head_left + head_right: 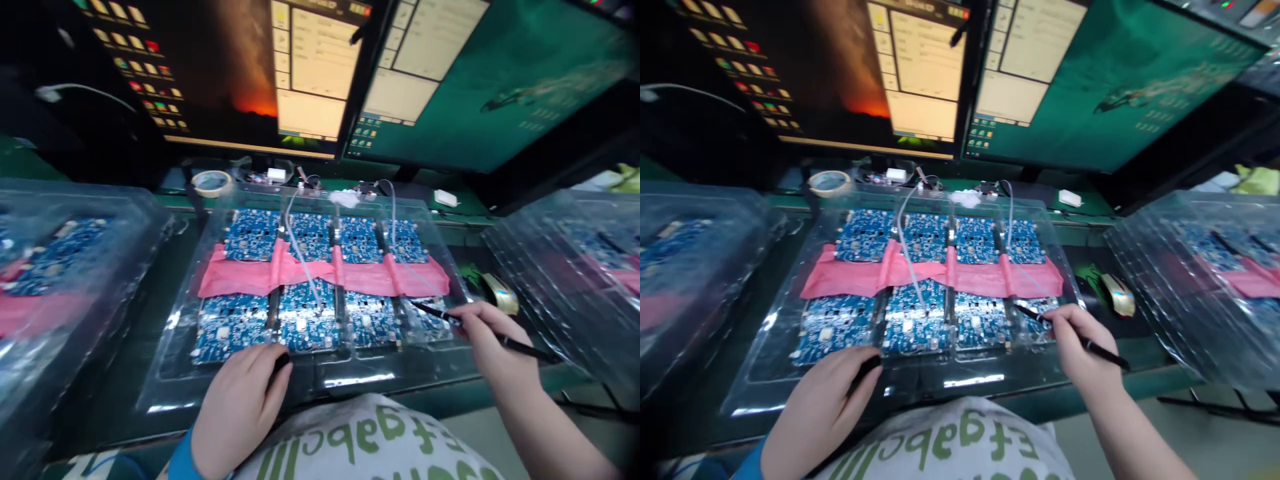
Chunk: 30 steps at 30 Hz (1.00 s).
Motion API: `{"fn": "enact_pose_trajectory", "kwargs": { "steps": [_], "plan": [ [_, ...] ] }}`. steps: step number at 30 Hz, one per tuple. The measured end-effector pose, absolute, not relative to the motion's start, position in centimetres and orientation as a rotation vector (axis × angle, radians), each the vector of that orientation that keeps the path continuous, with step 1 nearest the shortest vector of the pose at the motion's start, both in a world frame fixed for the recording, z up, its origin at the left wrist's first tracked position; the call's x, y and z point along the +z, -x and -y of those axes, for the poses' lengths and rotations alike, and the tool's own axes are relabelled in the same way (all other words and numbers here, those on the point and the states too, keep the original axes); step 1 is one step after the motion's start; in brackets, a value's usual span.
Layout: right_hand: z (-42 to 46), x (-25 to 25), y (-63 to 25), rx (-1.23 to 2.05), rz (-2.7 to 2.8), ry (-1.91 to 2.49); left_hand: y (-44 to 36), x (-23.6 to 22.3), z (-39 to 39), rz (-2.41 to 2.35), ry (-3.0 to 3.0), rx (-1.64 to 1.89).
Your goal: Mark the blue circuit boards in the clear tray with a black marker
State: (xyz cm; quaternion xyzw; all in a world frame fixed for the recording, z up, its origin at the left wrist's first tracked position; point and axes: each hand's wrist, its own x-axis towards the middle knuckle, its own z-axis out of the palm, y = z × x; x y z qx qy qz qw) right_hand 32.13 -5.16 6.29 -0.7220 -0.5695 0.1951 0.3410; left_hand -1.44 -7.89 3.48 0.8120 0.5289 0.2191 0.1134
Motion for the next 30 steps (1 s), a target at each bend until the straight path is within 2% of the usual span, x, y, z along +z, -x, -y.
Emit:
{"fn": "enact_pose_trajectory", "kwargs": {
  "steps": [3, 8, 16, 22, 27, 30],
  "plan": [
    [5.7, 5.1, -35.8, 0.466, 1.339, 2.006, 0.3, 3.8, 7.1, -1.406, -2.437, 0.64],
    [5.6, 3.2, -36.6, 0.507, 1.441, 1.993, -2.0, 3.8, 5.5, -1.208, -2.485, 0.514],
    [5.0, 1.8, -36.9, 0.509, 1.392, 1.959, -3.0, 3.4, 4.8, -1.235, -2.509, 0.437],
    [4.9, 1.7, -36.6, 0.507, 1.455, 1.961, -2.9, 3.2, 4.8, -1.243, -2.519, 0.406],
    [5.7, 3.3, -36.0, 0.339, 1.476, 1.947, -2.9, 3.4, 4.8, -1.252, -2.515, 0.441],
    [6.2, 4.5, -34.9, 0.486, 1.438, 1.831, -3.1, 3.9, 4.8, -1.276, -2.496, 0.502]
  ]
}}
